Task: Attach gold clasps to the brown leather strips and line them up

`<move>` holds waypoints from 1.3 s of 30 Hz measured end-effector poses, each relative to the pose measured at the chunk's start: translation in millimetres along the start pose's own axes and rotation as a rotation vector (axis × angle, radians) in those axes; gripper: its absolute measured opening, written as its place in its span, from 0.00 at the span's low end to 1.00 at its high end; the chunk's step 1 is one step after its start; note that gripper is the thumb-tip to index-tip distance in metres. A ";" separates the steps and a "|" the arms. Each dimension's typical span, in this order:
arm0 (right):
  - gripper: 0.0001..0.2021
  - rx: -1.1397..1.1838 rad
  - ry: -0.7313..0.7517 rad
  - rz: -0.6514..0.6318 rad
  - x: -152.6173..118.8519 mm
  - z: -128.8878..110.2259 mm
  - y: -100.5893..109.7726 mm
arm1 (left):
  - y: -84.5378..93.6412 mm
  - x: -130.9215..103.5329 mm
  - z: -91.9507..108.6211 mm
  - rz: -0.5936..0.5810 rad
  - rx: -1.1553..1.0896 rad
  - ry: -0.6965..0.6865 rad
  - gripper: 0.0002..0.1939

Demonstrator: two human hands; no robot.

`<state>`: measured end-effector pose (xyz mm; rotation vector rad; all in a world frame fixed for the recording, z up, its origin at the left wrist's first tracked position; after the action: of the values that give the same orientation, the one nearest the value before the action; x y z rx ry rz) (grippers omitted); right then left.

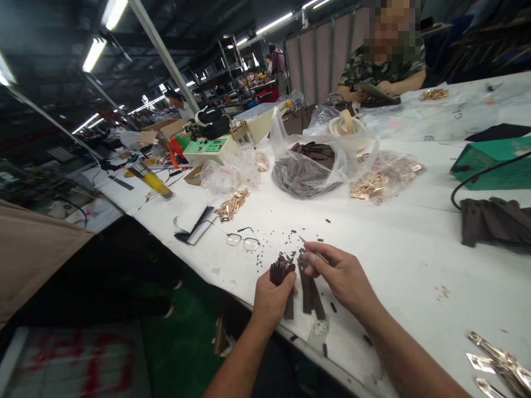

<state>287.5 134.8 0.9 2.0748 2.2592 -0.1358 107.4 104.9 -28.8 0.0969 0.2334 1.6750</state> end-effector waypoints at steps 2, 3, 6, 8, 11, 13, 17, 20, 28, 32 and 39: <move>0.18 -0.014 0.016 -0.019 -5.4 -0.5 -8.2 | 2.3 0.0 -1.1 0.011 -0.017 0.007 0.15; 0.17 -0.028 0.039 -0.022 -8.0 -1.6 -11.9 | 3.8 -0.1 -2.2 0.023 -0.031 0.015 0.16; 0.15 -0.139 0.158 -0.019 -14.3 -7.8 -22.2 | 7.2 -0.4 -7.8 0.056 -0.095 0.052 0.16; 0.14 -0.217 0.243 -0.011 -17.1 -12.3 -28.1 | 8.2 -0.2 -11.6 0.070 -0.137 0.071 0.18; 0.13 -0.272 0.320 0.011 -19.2 -16.9 -32.2 | 8.1 0.4 -14.4 0.080 -0.176 0.086 0.21; 0.13 -0.283 0.346 0.009 -20.1 -18.9 -33.4 | 6.9 0.6 -13.9 0.077 -0.185 0.090 0.21; 0.12 -0.293 0.405 0.021 -22.4 -24.0 -31.6 | 4.7 0.8 -10.8 0.062 -0.173 0.083 0.20; 0.12 -0.318 0.435 0.026 -22.4 -24.5 -32.1 | 3.7 1.2 -11.1 0.042 -0.155 0.069 0.21; 0.12 -0.367 0.468 -0.003 -23.5 -23.1 -36.4 | 3.7 0.0 -9.3 0.029 -0.143 0.016 0.22; 0.14 -0.296 0.300 0.142 -18.8 -17.9 -11.8 | 0.0 -1.3 -7.3 -0.009 -0.082 0.022 0.19; 0.13 -0.350 0.297 0.181 -14.6 -19.3 -1.1 | -2.4 -0.2 -9.1 0.001 -0.037 0.052 0.14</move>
<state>287.8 122.5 21.8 2.1992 2.0302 0.5703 108.0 104.0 -38.2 0.0259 0.2416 1.6834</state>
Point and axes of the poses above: each hand's wrist, its own x-axis towards the middle knuckle, its own y-axis out of the back of the hand, z = x × y, the point moved 9 cm from there along x, towards the middle knuckle, and after that the axes turned 6 degrees about -y, right-handed, at the moved point
